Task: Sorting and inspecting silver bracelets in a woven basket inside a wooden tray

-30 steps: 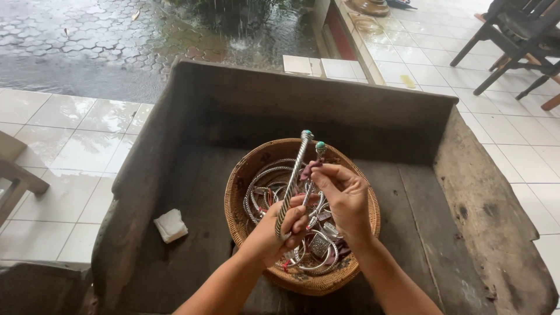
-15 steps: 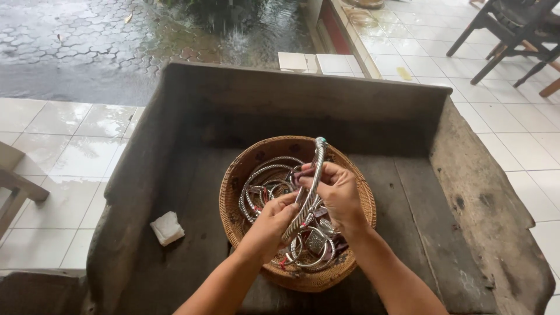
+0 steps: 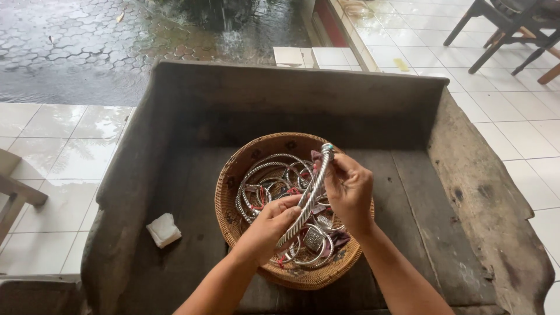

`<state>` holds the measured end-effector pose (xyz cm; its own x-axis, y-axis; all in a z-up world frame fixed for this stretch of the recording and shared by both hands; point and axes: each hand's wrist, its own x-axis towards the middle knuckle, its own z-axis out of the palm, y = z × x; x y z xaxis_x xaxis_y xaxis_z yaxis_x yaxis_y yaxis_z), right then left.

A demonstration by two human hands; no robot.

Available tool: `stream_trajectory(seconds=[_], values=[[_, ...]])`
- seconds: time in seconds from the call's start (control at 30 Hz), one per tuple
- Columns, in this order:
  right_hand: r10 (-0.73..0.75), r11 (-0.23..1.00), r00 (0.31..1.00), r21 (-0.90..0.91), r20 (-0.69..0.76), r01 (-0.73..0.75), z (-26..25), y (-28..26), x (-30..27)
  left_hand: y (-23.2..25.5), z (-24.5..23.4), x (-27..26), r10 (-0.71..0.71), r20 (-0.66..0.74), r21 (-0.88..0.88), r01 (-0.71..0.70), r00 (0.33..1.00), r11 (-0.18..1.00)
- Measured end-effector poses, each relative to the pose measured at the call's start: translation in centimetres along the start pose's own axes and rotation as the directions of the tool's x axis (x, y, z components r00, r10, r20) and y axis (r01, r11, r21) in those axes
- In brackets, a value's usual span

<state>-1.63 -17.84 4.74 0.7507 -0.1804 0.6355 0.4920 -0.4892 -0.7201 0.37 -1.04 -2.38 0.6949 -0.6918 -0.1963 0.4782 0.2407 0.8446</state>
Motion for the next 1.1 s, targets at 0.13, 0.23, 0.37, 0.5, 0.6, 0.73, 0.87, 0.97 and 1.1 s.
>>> stream_trajectory(seconds=[0.13,0.23,0.37,0.5,0.6,0.73,0.87,0.97,1.1], values=[[0.140,0.989,0.990,0.039,0.034,-0.141,0.0,-0.2,0.1,0.3,0.8,-0.3,0.023,0.058,-0.138,-0.015,0.998,0.990],[0.257,0.963,0.966,0.073,0.040,-0.260,0.2,-0.3,0.3,0.7,1.0,-0.4,0.018,0.052,-0.153,-0.010,0.998,0.988],[0.438,0.816,0.871,0.309,0.222,-0.489,1.3,1.6,-0.7,0.7,0.1,-0.3,0.028,0.044,-0.138,-0.022,0.999,0.990],[0.532,0.649,0.745,0.372,0.402,-0.664,2.3,4.6,-1.8,-2.8,-2.9,2.8,0.393,0.246,-0.258,-0.331,0.886,0.908],[0.402,0.756,0.854,0.406,0.330,-0.513,1.9,2.8,-1.5,0.4,-2.0,1.0,0.329,0.288,-0.079,-0.320,0.899,0.944],[0.270,0.879,0.949,0.361,0.164,-0.312,1.0,-0.4,-1.0,1.0,-0.8,-0.3,0.186,0.131,-0.050,-0.180,0.974,0.982],[0.078,0.984,0.997,0.159,-0.002,-0.076,0.2,-2.4,-0.1,0.5,-0.4,0.0,0.234,0.140,-0.070,-0.226,0.962,0.972],[-0.030,0.995,0.999,0.091,-0.035,0.033,0.3,-3.4,0.1,0.7,0.0,-0.2,0.275,0.159,-0.010,-0.277,0.948,0.961],[-0.006,0.999,1.000,0.049,0.010,0.005,0.2,-3.7,0.3,1.2,0.0,-0.6,0.343,0.120,0.049,-0.351,0.932,0.935]])
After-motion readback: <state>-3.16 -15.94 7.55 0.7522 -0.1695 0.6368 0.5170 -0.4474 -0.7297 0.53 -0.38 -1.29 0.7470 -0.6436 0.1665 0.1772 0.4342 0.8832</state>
